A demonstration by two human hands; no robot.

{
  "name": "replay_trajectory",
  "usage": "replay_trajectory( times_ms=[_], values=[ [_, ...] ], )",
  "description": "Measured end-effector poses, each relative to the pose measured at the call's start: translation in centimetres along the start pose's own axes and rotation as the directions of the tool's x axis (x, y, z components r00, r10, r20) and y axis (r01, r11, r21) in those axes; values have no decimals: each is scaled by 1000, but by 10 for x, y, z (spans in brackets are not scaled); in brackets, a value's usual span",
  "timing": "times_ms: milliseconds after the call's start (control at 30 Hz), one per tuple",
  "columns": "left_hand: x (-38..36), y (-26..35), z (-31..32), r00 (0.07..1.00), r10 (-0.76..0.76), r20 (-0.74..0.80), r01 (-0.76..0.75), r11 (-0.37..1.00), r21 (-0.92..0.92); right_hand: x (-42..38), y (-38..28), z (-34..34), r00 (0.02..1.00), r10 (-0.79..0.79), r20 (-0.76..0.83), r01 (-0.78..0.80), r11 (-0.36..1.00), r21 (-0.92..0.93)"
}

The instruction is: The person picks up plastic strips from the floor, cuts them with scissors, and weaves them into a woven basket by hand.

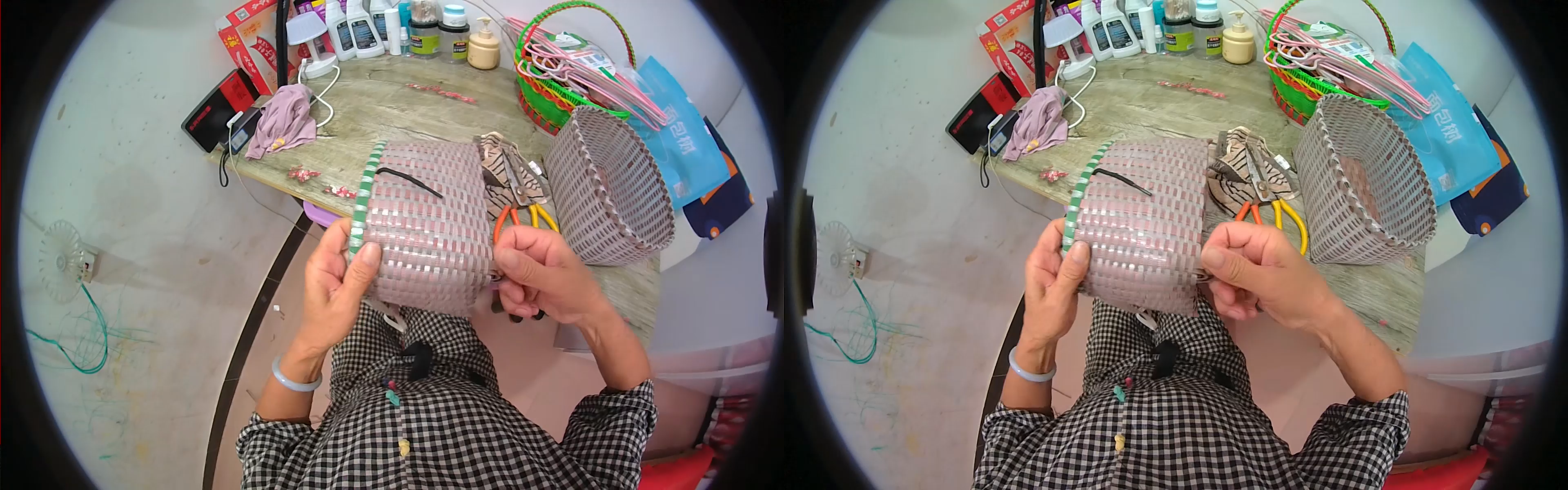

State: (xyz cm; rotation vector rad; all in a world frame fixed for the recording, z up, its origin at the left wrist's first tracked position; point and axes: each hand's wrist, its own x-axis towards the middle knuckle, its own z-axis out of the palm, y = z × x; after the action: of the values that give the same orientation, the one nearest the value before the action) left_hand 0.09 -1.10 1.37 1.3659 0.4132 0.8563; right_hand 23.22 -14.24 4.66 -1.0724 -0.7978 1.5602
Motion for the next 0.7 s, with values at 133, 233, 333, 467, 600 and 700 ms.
replay_trajectory(
  times_ms=[133,233,333,467,600,700],
  values=[
    [-5,15,-5,1000,-11,18,11,1000,26,-6,3,3,984,100,146,-141,943,302],
    [-15,24,0,1000,-17,25,16,999,40,-6,12,2,961,154,230,-228,910,346],
    [-25,20,-5,996,-42,80,32,992,122,-8,18,5,956,160,246,-230,928,292],
    [-31,20,-4,997,-65,51,59,990,126,-11,12,14,966,163,198,-202,961,191],
    [-32,16,-5,997,-42,67,33,991,133,-14,8,18,971,174,164,-188,979,74],
    [-32,14,-2,998,-22,62,14,991,133,-17,3,23,978,173,116,-180,983,47]
  ],
)
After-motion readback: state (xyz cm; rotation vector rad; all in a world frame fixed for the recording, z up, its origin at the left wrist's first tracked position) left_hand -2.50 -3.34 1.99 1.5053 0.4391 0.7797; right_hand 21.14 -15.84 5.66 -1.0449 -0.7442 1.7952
